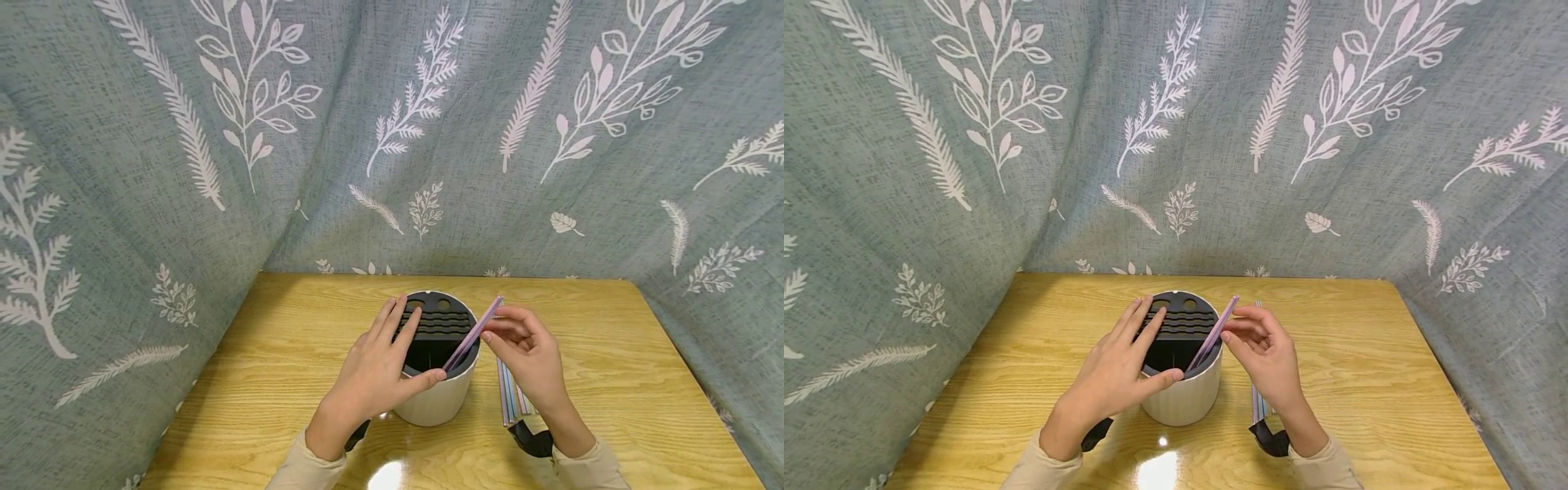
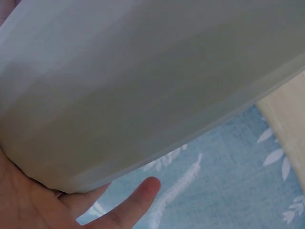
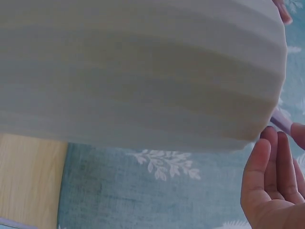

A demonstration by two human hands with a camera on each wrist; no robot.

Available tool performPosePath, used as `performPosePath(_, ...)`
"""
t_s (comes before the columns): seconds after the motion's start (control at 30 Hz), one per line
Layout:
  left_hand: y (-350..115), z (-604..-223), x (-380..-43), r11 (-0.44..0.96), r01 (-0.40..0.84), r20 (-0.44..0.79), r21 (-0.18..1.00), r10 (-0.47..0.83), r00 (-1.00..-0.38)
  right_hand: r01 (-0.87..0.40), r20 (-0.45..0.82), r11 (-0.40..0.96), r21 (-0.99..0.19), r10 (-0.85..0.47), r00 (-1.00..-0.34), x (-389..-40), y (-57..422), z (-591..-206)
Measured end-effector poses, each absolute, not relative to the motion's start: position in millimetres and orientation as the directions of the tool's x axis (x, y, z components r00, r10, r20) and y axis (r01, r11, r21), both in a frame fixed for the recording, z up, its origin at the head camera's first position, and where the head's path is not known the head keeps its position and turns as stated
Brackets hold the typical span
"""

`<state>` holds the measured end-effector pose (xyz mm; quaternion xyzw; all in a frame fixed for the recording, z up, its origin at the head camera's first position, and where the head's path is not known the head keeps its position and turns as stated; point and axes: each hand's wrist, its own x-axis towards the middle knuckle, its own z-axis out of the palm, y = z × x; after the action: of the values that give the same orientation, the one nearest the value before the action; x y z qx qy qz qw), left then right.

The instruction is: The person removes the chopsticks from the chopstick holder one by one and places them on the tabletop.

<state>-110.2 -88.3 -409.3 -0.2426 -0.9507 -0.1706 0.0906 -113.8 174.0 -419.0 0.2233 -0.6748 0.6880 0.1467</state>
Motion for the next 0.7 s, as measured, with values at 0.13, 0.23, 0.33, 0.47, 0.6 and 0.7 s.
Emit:
performPosePath(0.13,-87.8,-410.0,-110.3,0.821,0.495,0.260,0.284,0.431,-0.864,-0.508,0.512,-0.067,-0.859,-0.097,-0.853,-113.9,170.5,-419.7)
performPosePath(0.23,-87.8,-410.3,-110.8,0.820,0.497,0.271,0.283,0.429,-0.862,-0.520,0.526,-0.077,-0.851,-0.087,-0.846,-114.9,168.4,-419.1)
performPosePath(0.33,-87.8,-410.4,-110.8,0.821,0.497,0.271,0.281,0.429,-0.862,-0.528,0.532,-0.076,-0.846,-0.069,-0.844,-115.2,167.7,-416.2)
performPosePath(0.47,-87.7,-410.6,-110.3,0.822,0.495,0.264,0.280,0.430,-0.863,-0.564,0.569,-0.094,-0.820,-0.033,-0.822,-116.1,169.5,-405.6)
performPosePath(0.6,-87.6,-410.2,-110.1,0.822,0.493,0.264,0.287,0.427,-0.865,-0.649,0.658,-0.178,-0.740,0.007,-0.753,-120.0,173.0,-387.7)
performPosePath(0.7,-87.7,-409.6,-109.7,0.822,0.491,0.263,0.288,0.425,-0.866,-0.692,0.707,-0.272,-0.669,0.054,-0.705,-122.4,177.8,-371.4)
